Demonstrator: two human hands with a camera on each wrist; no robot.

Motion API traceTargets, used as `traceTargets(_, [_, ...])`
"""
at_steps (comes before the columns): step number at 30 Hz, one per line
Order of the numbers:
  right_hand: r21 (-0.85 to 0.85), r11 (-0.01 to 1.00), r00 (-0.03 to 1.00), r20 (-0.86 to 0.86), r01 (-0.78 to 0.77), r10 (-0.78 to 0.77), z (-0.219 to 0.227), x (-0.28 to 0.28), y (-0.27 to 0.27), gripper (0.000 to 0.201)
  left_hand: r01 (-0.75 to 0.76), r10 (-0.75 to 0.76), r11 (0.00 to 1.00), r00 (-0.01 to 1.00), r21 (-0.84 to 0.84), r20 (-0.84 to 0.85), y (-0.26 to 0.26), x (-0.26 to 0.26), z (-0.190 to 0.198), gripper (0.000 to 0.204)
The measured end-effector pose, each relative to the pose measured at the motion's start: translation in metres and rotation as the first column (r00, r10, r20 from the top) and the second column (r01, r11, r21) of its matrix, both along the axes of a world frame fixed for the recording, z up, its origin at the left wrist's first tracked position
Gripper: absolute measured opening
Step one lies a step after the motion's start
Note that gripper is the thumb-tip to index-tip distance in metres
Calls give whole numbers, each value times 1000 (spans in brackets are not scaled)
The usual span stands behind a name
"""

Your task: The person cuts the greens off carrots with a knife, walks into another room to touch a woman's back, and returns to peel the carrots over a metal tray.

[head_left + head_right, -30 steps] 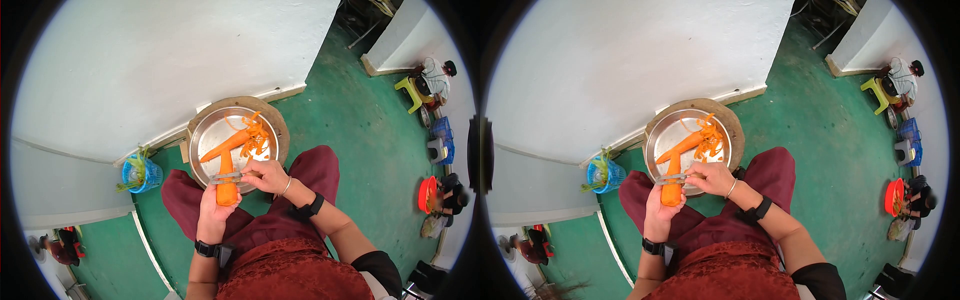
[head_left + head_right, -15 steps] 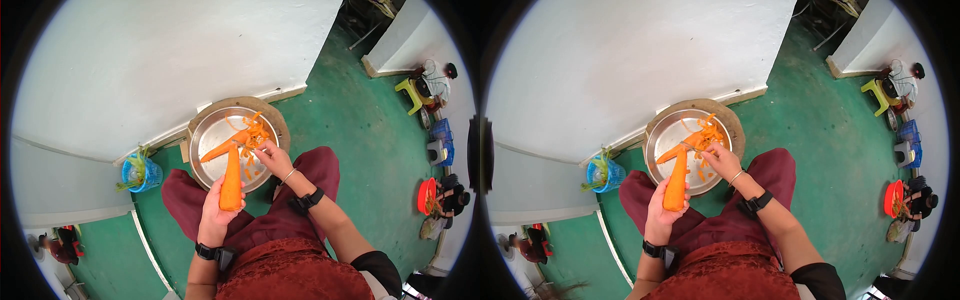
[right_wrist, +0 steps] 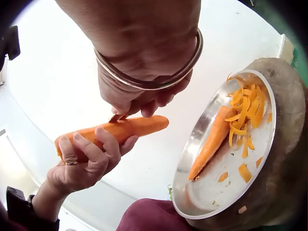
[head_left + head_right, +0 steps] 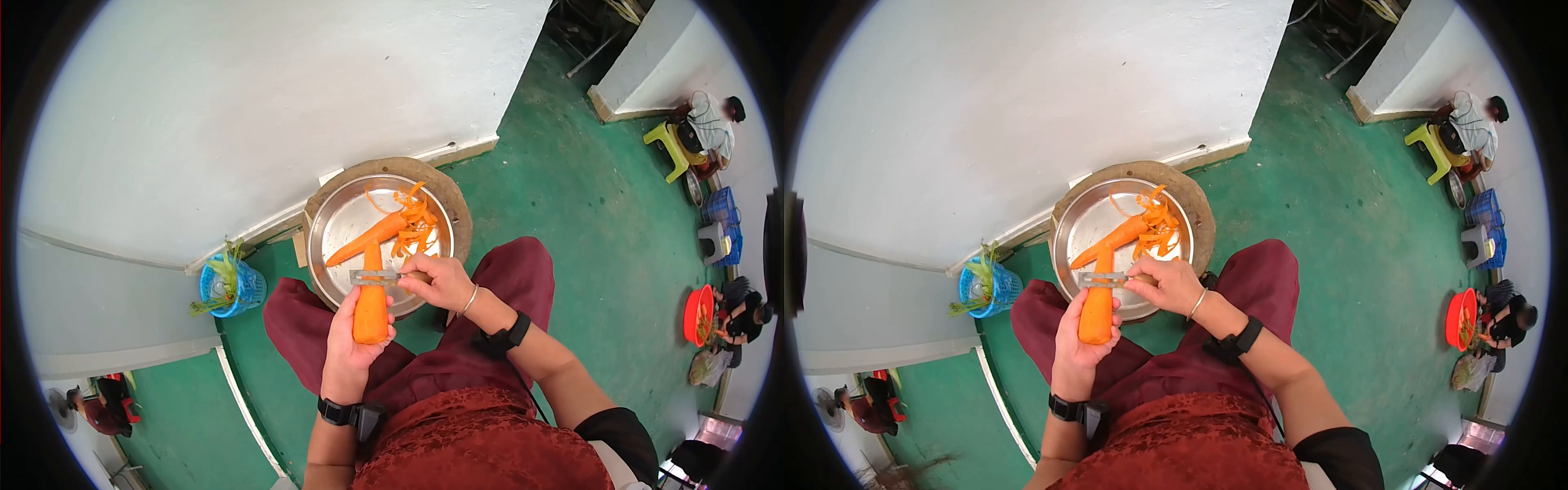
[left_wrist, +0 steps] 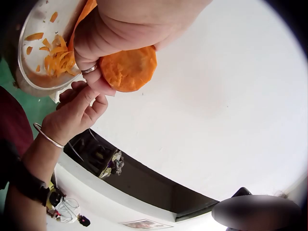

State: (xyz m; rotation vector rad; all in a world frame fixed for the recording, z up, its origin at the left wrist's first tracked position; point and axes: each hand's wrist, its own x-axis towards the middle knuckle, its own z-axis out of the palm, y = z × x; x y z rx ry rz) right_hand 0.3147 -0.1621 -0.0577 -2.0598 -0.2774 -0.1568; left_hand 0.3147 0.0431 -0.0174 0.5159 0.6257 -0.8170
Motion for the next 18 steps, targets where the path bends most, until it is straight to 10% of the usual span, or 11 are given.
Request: traceTargets(18, [-130, 983, 987, -84, 127, -139, -26, 19, -10, 24, -5, 6, 995, 1000, -95, 6, 14, -8, -2, 36])
